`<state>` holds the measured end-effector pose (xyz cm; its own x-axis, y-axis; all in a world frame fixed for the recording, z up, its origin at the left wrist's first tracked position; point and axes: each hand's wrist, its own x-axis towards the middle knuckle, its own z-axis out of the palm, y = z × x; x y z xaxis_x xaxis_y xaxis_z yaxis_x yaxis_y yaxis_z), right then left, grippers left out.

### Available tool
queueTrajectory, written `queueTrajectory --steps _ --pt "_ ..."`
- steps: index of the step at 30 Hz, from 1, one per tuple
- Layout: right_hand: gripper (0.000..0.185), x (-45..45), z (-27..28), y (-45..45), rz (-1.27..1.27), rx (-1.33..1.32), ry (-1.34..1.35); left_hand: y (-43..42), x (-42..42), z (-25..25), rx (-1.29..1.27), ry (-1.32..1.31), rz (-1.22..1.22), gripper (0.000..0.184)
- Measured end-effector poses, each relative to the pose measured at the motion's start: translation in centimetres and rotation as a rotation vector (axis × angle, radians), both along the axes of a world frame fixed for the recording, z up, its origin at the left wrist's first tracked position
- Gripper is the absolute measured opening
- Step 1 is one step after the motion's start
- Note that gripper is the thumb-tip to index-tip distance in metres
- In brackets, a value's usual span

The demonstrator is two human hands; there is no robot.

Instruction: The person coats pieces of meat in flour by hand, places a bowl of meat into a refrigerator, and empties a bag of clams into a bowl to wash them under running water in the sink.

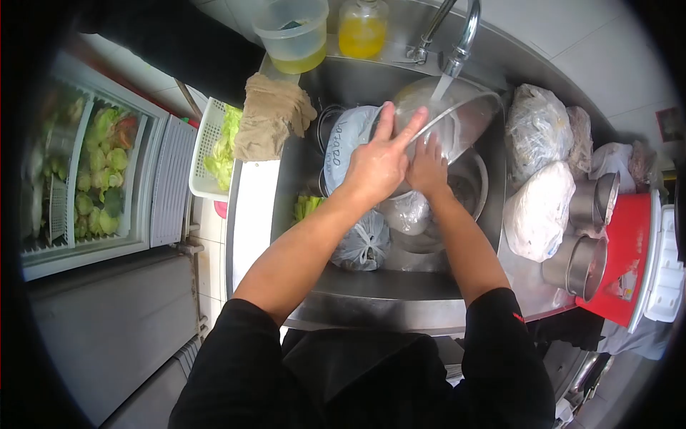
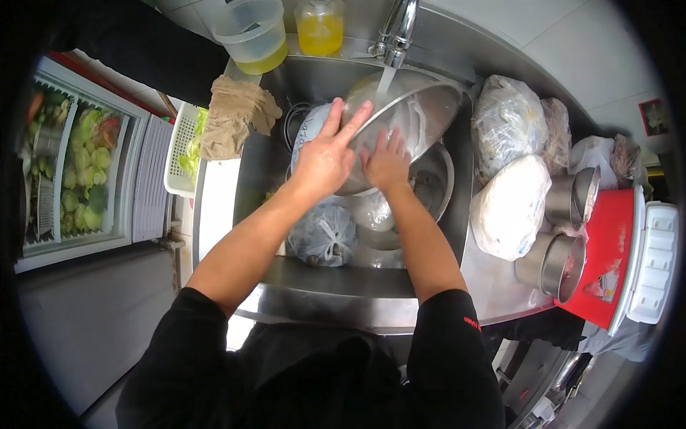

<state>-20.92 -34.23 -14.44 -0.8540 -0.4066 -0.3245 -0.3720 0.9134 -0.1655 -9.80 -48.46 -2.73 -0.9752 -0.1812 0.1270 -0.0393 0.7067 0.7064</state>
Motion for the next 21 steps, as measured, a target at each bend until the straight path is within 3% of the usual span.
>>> queueTrajectory --steps 1,3,5,6,7,9,10,13,15,17,20,21 --pt "0.084 -0.2 -1.1 0.1 -0.002 -0.266 0.201 0.3 0.1 0.5 -0.017 -0.014 -0.051 0.082" --pt "0.079 -4.0 -3.2 -2.0 -0.582 -0.607 0.347 1.0 0.6 1.1 0.031 -0.009 -0.039 0.082" --pt "0.075 -6.7 -3.7 -3.7 -0.608 -0.937 0.404 1.5 0.8 0.9 0.135 0.059 0.013 0.082" --pt "0.073 -6.9 -3.7 -4.3 -0.333 -1.079 0.386 1.4 0.7 0.8 0.173 0.001 0.088 0.079" --pt "0.070 -5.9 -5.0 -6.8 -0.227 -1.015 0.362 0.7 0.2 0.2 0.263 -0.027 0.137 0.075" --pt "0.070 -1.1 -0.9 -9.1 -0.394 -1.391 -0.539 -1.2 -0.3 -2.5 0.448 -0.108 0.225 0.069" --pt "0.064 2.9 2.9 -8.5 -0.106 -1.373 -0.552 -2.5 -0.5 -4.2 0.561 -0.109 0.268 0.067" --pt "0.066 6.2 -0.2 -4.7 0.308 -0.628 -0.670 -5.6 1.0 -5.3 0.695 0.077 0.269 0.063" --pt "0.070 5.1 2.3 0.0 0.329 0.070 -0.521 -6.5 3.6 -3.2 0.623 -0.013 0.245 0.064" --pt "0.073 2.7 -1.2 3.5 0.286 0.365 0.092 -5.5 6.2 -4.4 0.551 -0.058 0.261 0.065" --pt "0.078 -0.1 -3.4 3.9 0.334 0.255 0.511 -1.8 9.2 -5.5 1.010 -0.317 0.446 0.061" --pt "0.078 -0.1 -2.9 2.5 0.235 0.114 0.430 -0.7 9.6 -5.6 1.098 -0.379 0.467 0.060"
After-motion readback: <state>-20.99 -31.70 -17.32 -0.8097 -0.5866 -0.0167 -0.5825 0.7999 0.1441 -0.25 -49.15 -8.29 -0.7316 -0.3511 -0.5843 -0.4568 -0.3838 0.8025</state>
